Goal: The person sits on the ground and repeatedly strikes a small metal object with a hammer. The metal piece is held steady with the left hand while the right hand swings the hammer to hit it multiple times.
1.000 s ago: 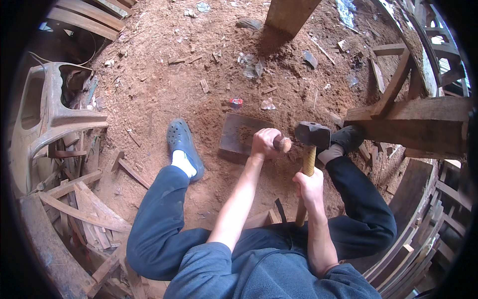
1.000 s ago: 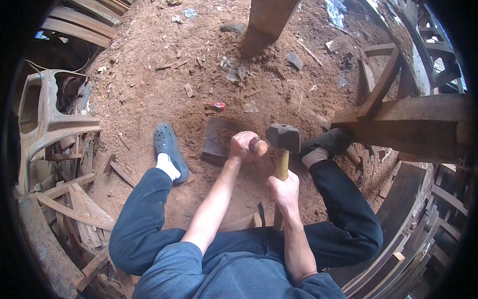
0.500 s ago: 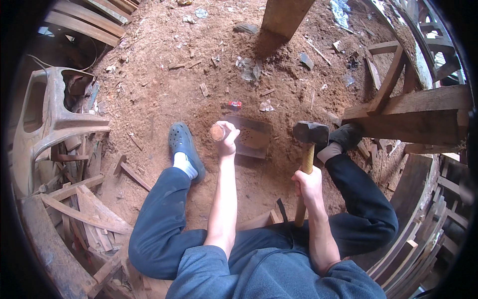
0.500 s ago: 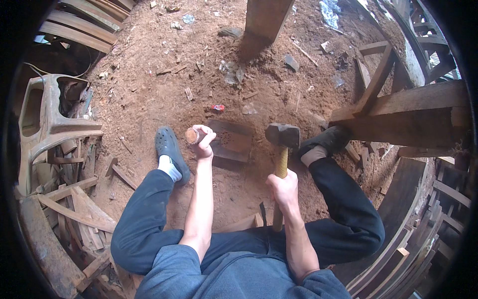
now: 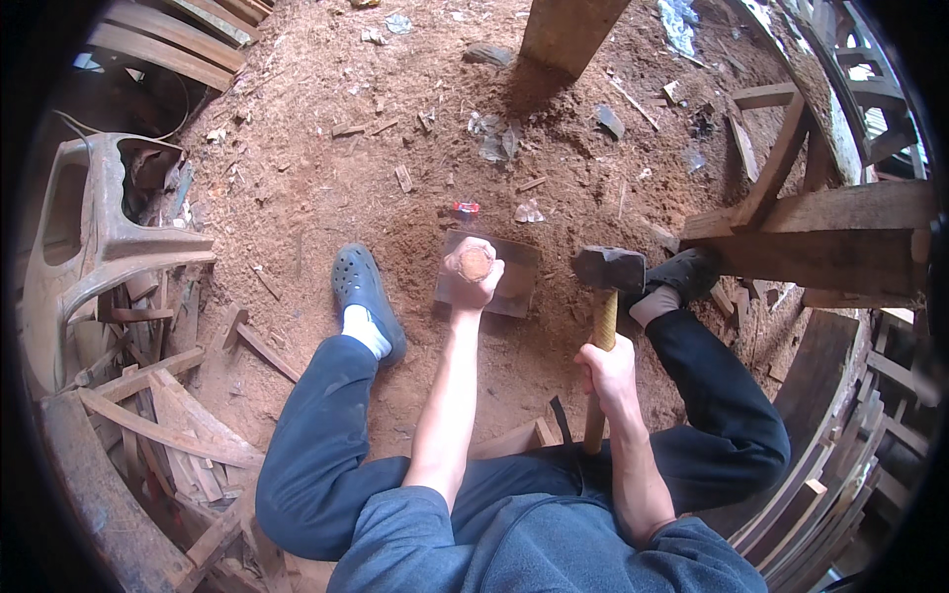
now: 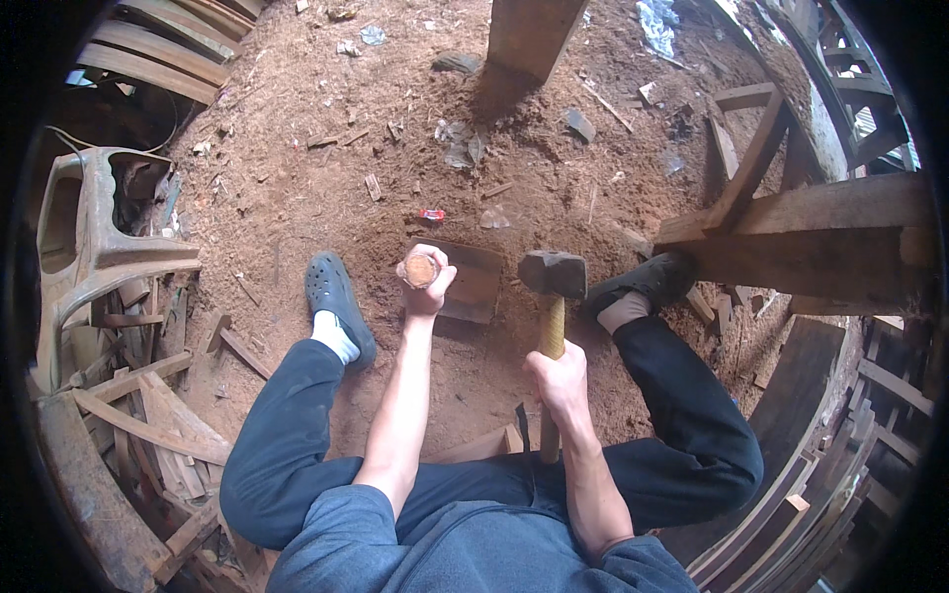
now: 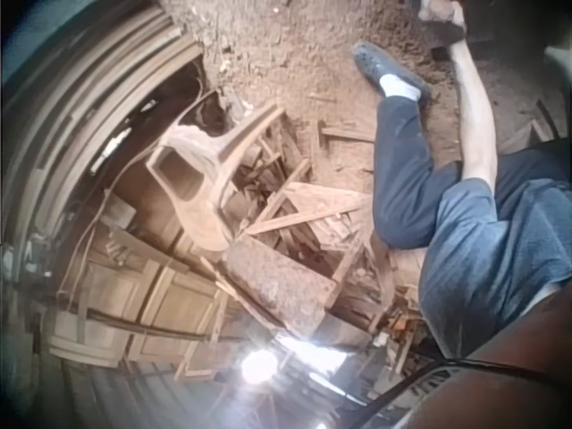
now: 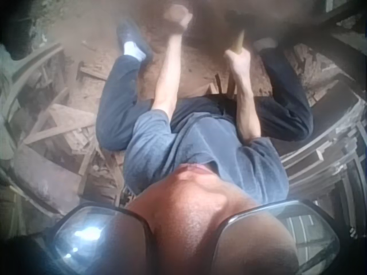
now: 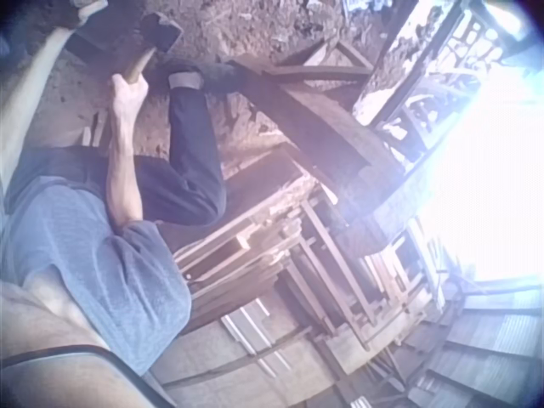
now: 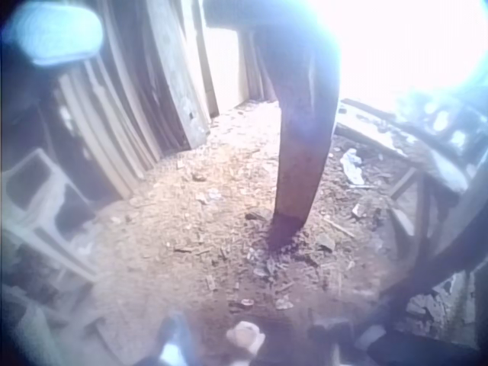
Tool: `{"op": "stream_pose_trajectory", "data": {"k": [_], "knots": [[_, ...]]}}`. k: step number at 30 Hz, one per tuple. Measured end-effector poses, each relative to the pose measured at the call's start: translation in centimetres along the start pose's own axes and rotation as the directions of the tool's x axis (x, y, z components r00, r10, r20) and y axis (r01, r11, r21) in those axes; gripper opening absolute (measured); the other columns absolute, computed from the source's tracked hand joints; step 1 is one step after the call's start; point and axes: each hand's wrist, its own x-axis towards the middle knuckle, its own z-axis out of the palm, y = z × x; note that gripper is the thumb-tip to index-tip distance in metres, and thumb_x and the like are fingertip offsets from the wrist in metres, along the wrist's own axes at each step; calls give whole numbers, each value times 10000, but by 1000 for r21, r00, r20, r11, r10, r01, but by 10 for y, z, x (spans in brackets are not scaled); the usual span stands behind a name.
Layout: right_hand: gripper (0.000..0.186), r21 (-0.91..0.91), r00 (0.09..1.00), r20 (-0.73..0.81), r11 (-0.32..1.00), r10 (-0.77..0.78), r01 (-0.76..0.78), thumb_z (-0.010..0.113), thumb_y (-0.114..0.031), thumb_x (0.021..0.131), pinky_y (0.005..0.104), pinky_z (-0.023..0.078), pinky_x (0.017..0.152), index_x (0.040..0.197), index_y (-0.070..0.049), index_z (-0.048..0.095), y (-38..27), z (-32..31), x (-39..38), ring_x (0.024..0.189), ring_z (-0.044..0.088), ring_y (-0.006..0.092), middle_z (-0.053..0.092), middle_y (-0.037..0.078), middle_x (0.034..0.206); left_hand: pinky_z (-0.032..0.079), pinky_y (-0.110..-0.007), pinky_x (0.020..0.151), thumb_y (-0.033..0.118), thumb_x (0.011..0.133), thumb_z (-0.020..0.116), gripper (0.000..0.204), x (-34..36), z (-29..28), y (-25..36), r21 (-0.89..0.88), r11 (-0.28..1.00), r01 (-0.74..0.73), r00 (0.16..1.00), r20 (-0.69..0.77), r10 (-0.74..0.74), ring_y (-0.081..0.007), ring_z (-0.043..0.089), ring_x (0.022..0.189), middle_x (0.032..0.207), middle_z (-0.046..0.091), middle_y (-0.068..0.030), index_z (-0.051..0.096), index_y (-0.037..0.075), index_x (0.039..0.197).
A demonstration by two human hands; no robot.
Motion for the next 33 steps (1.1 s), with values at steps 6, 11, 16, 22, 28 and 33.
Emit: {"op": "stream_pose_trajectory", "data": {"k": [6,11,16,22,28,33], "knots": [[100,-35,1000,28,999,-8,9,595,-59,697,264,370,407,655,-28,510,-2,1,-2,440,449,83,477,1,534,461,-270,607,19,644,672,157,3,7,7,91,993,-79,996,40,76,-105,556,631,679,567,-8,554,63,738],[104,-135,987,75,979,-144,153,605,-65,680,256,372,479,698,-10,520,-2,5,-7,523,429,62,468,-14,562,512,-350,591,95,655,696,161,0,18,13,203,954,-219,968,171,186,-294,640,643,678,614,-106,582,63,765],[203,-299,962,135,916,-236,267,621,-90,668,292,425,548,821,37,578,2,15,-6,557,452,98,520,89,581,507,-367,599,100,651,689,160,-2,25,14,140,943,-303,938,220,269,-341,634,669,681,609,-133,579,52,757],[269,-512,978,151,835,-143,201,604,-135,681,406,489,650,881,44,608,4,26,2,665,642,353,615,242,697,507,-377,606,100,644,686,160,-1,22,12,151,962,-229,960,200,197,-342,635,671,695,620,-134,582,59,759],[249,-516,988,132,846,-75,133,593,-128,686,398,486,647,864,46,600,1,28,7,652,637,337,605,251,688,505,-388,606,121,635,691,175,0,24,12,129,969,-212,964,191,185,-339,635,663,690,617,-128,580,64,757],[219,-466,986,162,877,-48,119,580,-107,691,391,479,645,846,48,585,3,29,7,628,617,292,593,235,668,502,-383,598,152,636,694,187,-1,22,11,143,964,-223,960,205,192,-339,633,657,682,611,-127,580,67,757]]}}
